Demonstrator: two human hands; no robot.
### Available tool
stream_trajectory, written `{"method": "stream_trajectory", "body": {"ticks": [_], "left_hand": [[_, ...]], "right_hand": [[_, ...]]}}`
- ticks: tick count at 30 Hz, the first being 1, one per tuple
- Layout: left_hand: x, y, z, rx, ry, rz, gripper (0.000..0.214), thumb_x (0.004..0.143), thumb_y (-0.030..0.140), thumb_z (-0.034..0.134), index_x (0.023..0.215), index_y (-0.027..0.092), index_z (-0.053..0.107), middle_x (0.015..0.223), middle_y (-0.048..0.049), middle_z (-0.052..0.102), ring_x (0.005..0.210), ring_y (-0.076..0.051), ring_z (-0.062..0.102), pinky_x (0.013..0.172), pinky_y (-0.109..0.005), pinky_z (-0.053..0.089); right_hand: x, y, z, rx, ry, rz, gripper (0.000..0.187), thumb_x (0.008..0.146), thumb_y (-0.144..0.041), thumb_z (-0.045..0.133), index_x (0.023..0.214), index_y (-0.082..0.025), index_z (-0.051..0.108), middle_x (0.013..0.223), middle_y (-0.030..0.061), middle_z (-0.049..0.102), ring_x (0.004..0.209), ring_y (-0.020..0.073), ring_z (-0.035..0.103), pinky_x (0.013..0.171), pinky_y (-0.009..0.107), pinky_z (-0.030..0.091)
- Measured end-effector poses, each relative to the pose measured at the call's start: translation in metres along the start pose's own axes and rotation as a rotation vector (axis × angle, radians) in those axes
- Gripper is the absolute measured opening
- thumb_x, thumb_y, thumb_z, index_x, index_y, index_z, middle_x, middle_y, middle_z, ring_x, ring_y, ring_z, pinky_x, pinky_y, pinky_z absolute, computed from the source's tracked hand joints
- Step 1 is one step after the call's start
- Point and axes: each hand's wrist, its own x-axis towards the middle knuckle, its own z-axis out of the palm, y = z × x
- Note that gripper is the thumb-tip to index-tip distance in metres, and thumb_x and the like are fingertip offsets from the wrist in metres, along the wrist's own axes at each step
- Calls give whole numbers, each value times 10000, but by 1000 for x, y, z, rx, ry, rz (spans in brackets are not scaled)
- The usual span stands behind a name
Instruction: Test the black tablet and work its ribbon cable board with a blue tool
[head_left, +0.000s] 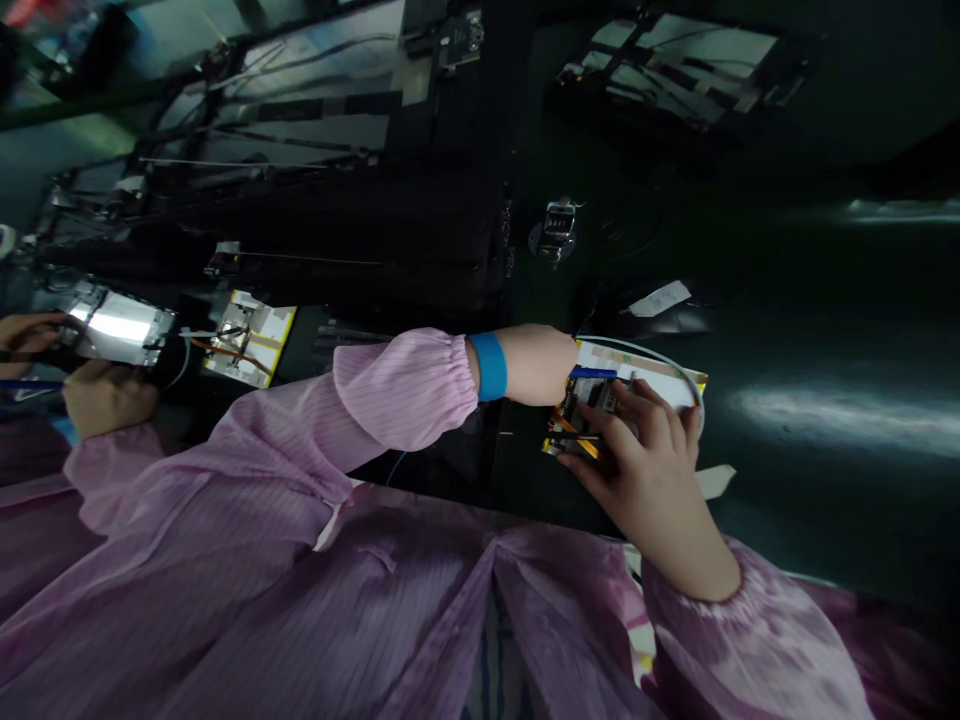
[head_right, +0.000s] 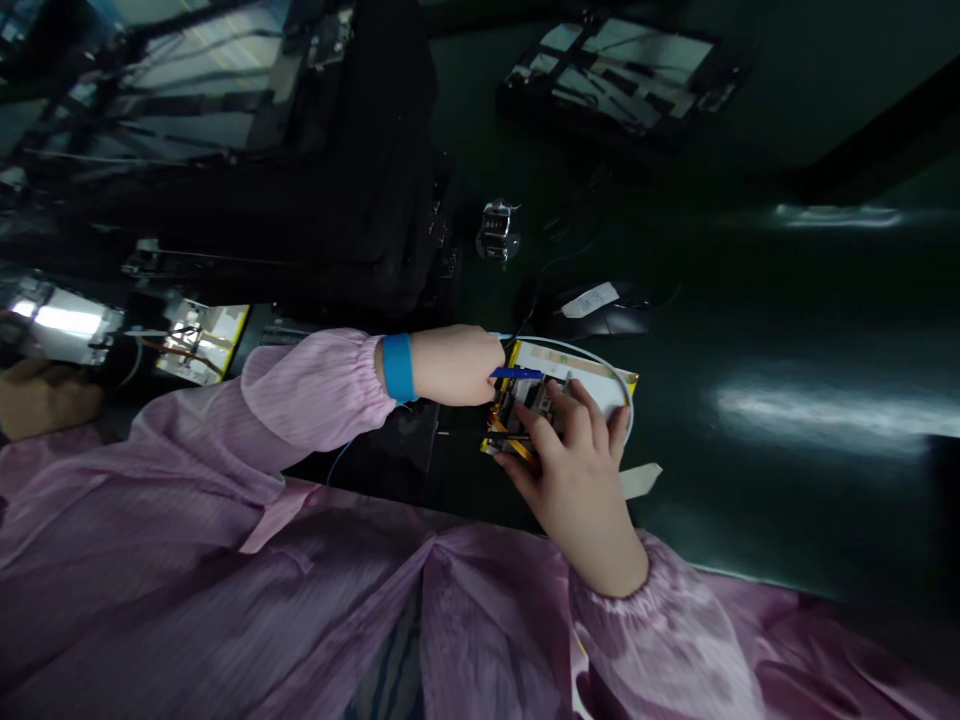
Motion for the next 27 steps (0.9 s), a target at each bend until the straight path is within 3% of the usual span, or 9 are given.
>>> {"method": "stream_trajectory", "body": {"ticks": [15,27], "left_hand": [[1,0,5,-29,31,42,254,824,138,538,1015,87,698,942,-142,696,890,-256,658,723,-293,486],[1,-1,11,-54,68,32,238,843,128,525,996,75,699,954,-160,692,918,-273,655,741,-324,494]], "right_hand": [[0,-1,-1,-58,-38,-2,369,891,-437,541,1210,-255,576,1309,169,453,1285,405,372,1028,683,233],[1,-1,-1,-52,-39,-33,368,898,-408,538,1220,-237,590,1310,177,453,1284,412,371,1027,693,228]]}}
